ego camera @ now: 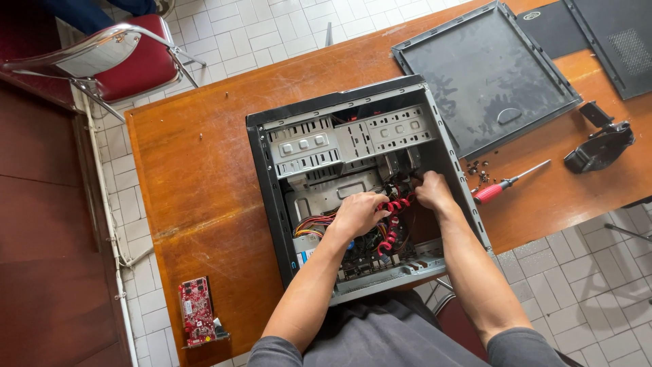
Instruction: Organizing and connecting power and data cables inside a desktop computer case during assembly or repair.
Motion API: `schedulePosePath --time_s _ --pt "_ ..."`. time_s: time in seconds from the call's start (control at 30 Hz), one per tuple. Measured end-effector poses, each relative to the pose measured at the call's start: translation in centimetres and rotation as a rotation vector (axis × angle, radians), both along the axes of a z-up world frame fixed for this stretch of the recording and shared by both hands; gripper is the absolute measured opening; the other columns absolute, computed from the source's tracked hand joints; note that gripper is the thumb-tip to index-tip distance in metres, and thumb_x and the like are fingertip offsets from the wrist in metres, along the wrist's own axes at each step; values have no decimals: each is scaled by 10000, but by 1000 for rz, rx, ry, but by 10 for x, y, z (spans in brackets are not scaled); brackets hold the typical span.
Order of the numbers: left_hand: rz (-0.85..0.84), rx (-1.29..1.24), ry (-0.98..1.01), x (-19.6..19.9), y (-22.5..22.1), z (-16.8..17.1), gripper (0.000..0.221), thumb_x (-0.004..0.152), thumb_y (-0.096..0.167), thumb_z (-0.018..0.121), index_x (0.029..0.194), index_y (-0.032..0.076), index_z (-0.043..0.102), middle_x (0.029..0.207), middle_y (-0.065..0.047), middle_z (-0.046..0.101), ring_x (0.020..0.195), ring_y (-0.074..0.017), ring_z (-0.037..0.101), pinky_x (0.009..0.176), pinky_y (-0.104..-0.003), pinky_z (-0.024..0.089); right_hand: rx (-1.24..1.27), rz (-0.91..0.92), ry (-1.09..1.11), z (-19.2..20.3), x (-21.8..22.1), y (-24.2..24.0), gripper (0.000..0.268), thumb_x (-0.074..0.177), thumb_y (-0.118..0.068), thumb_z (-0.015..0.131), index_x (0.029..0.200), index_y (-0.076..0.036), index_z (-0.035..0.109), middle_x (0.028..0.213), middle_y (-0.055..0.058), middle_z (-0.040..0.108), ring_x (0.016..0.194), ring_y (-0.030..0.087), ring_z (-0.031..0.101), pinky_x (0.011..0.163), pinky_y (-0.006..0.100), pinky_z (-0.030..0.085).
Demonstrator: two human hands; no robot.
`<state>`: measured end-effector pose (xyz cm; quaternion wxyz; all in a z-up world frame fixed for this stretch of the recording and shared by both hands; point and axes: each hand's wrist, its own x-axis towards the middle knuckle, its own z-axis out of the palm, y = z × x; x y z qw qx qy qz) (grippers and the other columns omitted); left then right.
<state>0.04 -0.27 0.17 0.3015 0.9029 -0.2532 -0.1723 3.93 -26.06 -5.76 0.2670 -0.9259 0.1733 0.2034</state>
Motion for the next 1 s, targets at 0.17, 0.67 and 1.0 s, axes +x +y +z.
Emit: schedulePosePath --time_s 0.17,0.67,1.0 --pt "7 -3 -5 1 2 1 298 939 385 669 1210 263 686 1021 -33 733 1013 -310 727 857 -466 606 -22 23 5 5 0 5 382 940 -257 634 1036 85 774 1041 331 745 1105 476 686 911 565 569" --pt "25 10 -23 -1 3 -1 287 932 391 672 1191 271 687 1001 -34 731 1000 -310 730 848 -474 609 5 -35 20 7 2 8 357 932 -237 640 1073 64 771 1069 318 746 1136 454 680 933 549 570" --pt "34 -1 -7 -2 7 13 301 943 388 666 1208 247 687 1010 -47 734 1021 -314 725 866 -476 603 54 -84 -26 34 -1 14 353 942 -169 625 1174 75 732 1067 330 739 1129 470 679 933 550 570"
